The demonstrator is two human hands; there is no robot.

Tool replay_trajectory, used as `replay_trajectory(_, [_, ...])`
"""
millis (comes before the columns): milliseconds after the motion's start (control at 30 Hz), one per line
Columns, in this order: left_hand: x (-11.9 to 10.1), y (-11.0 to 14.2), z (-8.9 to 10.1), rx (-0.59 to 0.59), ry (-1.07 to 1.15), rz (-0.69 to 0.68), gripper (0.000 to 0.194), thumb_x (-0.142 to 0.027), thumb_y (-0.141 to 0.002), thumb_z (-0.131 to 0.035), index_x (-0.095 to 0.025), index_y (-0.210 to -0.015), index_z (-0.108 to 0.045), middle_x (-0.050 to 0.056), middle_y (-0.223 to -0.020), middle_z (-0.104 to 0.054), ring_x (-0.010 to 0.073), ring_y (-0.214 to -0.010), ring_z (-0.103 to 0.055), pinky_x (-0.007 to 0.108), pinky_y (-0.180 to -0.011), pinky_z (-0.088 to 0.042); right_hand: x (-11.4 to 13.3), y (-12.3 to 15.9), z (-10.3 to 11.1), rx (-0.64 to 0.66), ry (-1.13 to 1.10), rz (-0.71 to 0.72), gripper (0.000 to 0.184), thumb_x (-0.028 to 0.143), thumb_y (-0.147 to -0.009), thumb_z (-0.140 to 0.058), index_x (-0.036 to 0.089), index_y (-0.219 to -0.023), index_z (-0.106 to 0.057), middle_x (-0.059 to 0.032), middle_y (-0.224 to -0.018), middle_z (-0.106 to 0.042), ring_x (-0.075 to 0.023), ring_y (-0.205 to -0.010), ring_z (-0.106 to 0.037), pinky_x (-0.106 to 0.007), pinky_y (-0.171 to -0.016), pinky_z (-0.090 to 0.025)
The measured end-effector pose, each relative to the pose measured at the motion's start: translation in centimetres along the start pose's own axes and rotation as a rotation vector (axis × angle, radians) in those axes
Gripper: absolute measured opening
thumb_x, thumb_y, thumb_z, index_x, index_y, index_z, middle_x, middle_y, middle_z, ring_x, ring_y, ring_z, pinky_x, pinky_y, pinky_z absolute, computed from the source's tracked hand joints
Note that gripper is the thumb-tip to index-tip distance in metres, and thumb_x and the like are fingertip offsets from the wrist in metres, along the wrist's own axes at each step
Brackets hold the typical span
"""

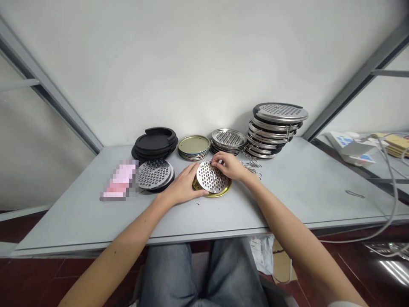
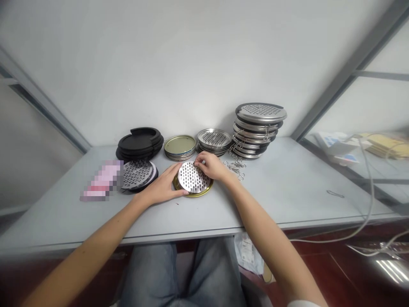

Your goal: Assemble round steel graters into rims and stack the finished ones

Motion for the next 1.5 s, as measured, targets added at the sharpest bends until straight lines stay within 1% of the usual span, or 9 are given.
replay_trajectory(200, [-0.09,-0.09,0.04,-0.023,0.001,-0.001,0.098,-0.050,-0.073,-0.070,-0.022,-0.149,-0.015,0.012,-0.152,-0.027,0.0309,-0.140,-0.026,0.046,-0.115,-0.026,0.26,-0.03,0.04,-0.065,-0.059,0.007,0.014,0.022,-0.086,-0.053,0.018,-0.082,-0.066,-0.0077,-0.095,-0.065,-0.0179,-0.086,-0.061,-0.029,-0.074,-0.049])
replay_trajectory(333, [0.00,-0.12,0.01,-0.031,-0.024,0.003,0.096,-0.053,-0.074,-0.068,-0.019,-0.148,-0.017,0.013,-0.152,-0.028,0.0304,-0.140,-0.026,0.045,-0.115,-0.025,0.21,-0.04,-0.25,-0.077,-0.085,-0.004,0.014,0.024,-0.086,-0.054,0.018,-0.082,-0.066,-0.0074,-0.094,-0.065,-0.0178,-0.085,-0.061,-0.030,-0.074,-0.049])
replay_trajectory(567, [0.21,-0.08,-0.36,-0.036,-0.041,0.016,0.091,-0.060,-0.076,-0.062,-0.017,-0.147,-0.023,0.015,-0.152,-0.028,0.0304,-0.140,-0.026,0.045,-0.116,-0.025,0.29,-0.04,-0.72,-0.008,-0.030,0.015,0.014,0.019,-0.085,-0.054,0.017,-0.080,-0.067,-0.0083,-0.091,-0.065,-0.0185,-0.082,-0.061,-0.032,-0.078,-0.048])
replay_trajectory(767, [0.47,0.03,-0.70,-0.001,-0.040,0.049,0.094,-0.061,-0.075,-0.062,-0.015,-0.147,-0.023,0.016,-0.153,-0.024,0.0315,-0.141,-0.023,0.045,-0.117,-0.023,0.19,0.07,-0.83,-0.003,-0.002,0.018,0.014,0.017,-0.084,-0.054,0.016,-0.081,-0.067,-0.0088,-0.091,-0.066,-0.0189,-0.083,-0.061,-0.032,-0.080,-0.048])
replay_trajectory(933, [0.53,0.17,-0.68,0.049,-0.047,0.081,0.098,-0.063,-0.073,-0.063,-0.018,-0.148,-0.019,0.014,-0.155,-0.020,0.0327,-0.143,-0.019,0.047,-0.117,-0.020,0.07,0.11,-0.77,0.042,0.047,0.041,0.014,0.013,-0.084,-0.053,0.014,-0.079,-0.066,-0.0095,-0.091,-0.065,-0.0185,-0.082,-0.061,-0.032,-0.080,-0.047])
replay_trajectory(1033, [0.39,0.20,-0.55,0.060,-0.055,0.094,0.100,-0.065,-0.072,-0.062,-0.017,-0.148,-0.020,0.015,-0.155,-0.020,0.0324,-0.143,-0.018,0.047,-0.117,-0.020,-0.01,0.14,-0.63,0.068,0.074,0.051,0.014,0.010,-0.082,-0.053,0.014,-0.078,-0.065,-0.0094,-0.091,-0.065,-0.0182,-0.082,-0.060,-0.031,-0.080,-0.047])
replay_trajectory(1167, [0.16,0.25,-0.37,0.083,-0.080,0.126,0.096,-0.066,-0.074,-0.059,-0.015,-0.146,-0.024,0.017,-0.155,-0.019,0.0317,-0.143,-0.019,0.046,-0.116,-0.022,-0.08,0.26,-0.38,0.088,0.103,0.053,0.014,0.010,-0.082,-0.053,0.015,-0.077,-0.065,-0.0082,-0.087,-0.064,-0.0178,-0.080,-0.060,-0.030,-0.078,-0.047])
replay_trajectory(1333, [0.17,0.33,-0.37,0.076,-0.088,0.124,0.090,-0.066,-0.074,-0.059,-0.016,-0.144,-0.031,0.017,-0.153,-0.023,0.0318,-0.142,-0.022,0.045,-0.115,-0.024,0.06,0.36,-0.18,0.103,0.136,0.026,0.014,0.010,-0.081,-0.052,0.015,-0.078,-0.065,-0.0073,-0.083,-0.064,-0.0170,-0.077,-0.059,-0.029,-0.075,-0.046])
replay_trajectory(1500, [0.33,0.38,-0.51,0.084,-0.097,0.130,0.088,-0.069,-0.075,-0.056,-0.018,-0.142,-0.035,0.017,-0.153,-0.024,0.0325,-0.142,-0.021,0.046,-0.114,-0.024,0.16,0.40,-0.08,0.144,0.188,-0.010,0.012,0.012,-0.080,-0.054,0.015,-0.078,-0.065,-0.0072,-0.082,-0.065,-0.0166,-0.075,-0.058,-0.028,-0.073,-0.044])
Point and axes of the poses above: each hand's wrist, its own y-axis away from the middle knuckle, its own z-axis out of the back of the hand, x = y × z, the point moved 1 cm from there along -y, towards the middle knuckle
